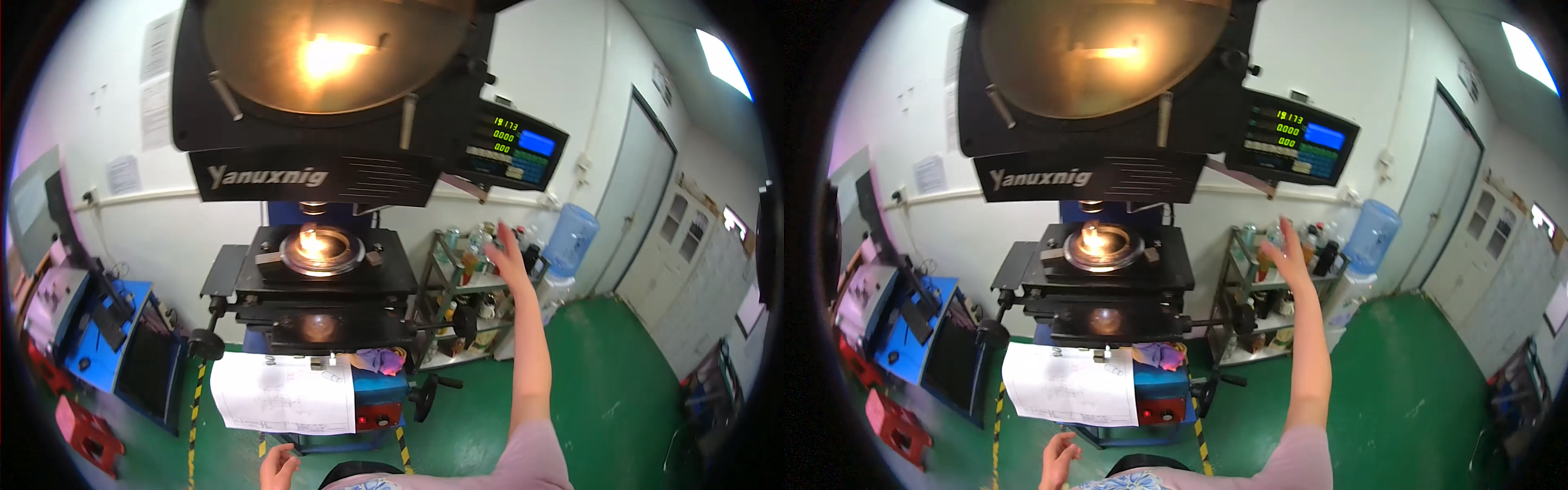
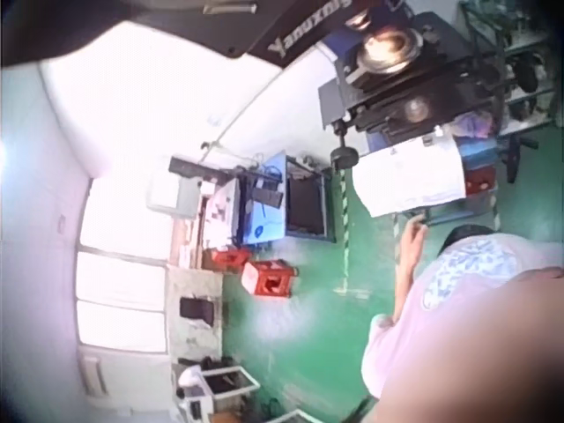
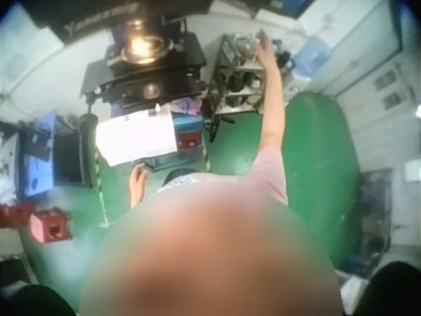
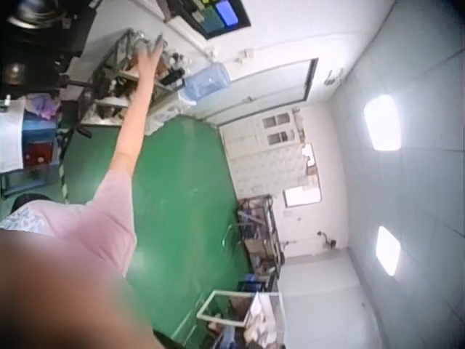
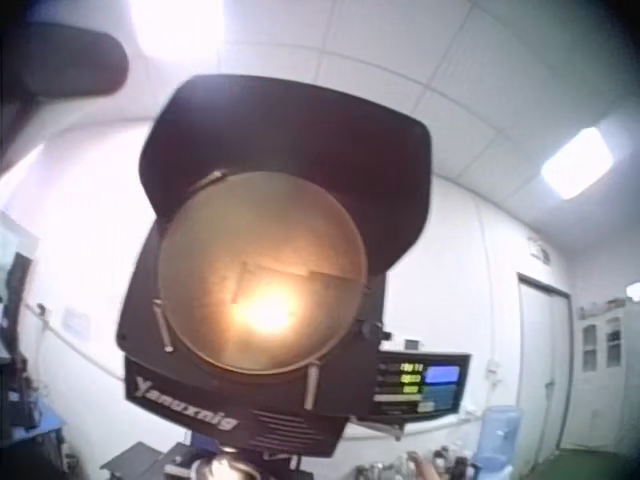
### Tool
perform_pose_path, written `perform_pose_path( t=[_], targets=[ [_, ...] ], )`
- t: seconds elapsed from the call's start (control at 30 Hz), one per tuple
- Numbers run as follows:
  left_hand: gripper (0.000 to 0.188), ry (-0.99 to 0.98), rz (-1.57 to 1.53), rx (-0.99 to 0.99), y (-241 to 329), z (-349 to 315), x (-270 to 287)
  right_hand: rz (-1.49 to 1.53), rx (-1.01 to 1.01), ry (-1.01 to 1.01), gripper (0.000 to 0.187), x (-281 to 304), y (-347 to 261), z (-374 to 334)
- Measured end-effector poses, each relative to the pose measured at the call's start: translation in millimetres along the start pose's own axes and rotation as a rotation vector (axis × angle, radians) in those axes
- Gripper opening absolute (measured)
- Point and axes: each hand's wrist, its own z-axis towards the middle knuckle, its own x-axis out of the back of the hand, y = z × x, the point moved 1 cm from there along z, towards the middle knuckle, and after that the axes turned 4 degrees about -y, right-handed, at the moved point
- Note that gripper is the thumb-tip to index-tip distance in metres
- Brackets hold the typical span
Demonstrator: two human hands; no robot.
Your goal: Measure the dimensions of a hardware component using an optical comparator and record the data on a technical drawing.
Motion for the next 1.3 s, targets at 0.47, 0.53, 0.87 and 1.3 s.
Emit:
perform_pose_path(
  t=[0.47, 0.53, 0.87, 1.3],
  targets=[
    [0.035, 0.23, -0.001, 0.062, -4.4, -9.8, 10.7, -0.85, 0.207, 0.551, 0.079, -47.9, -63.3, 166.7],
    [0.035, 0.216, -0.004, 0.072, -3.4, -9.0, 11.2, -0.855, 0.211, 0.621, 0.079, -50.6, -61.3, 168.5],
    [0.044, 0.157, 0.132, -0.048, 8.7, -2.8, 5.5, -0.792, 0.242, 0.571, 0.08, -49.4, -53.4, 168.9],
    [0.044, 0.085, 0.278, -0.211, -17.0, -10.6, 16.7, -0.907, 0.28, 0.625, 0.073, -55.3, -48.7, 156.0]
  ],
)
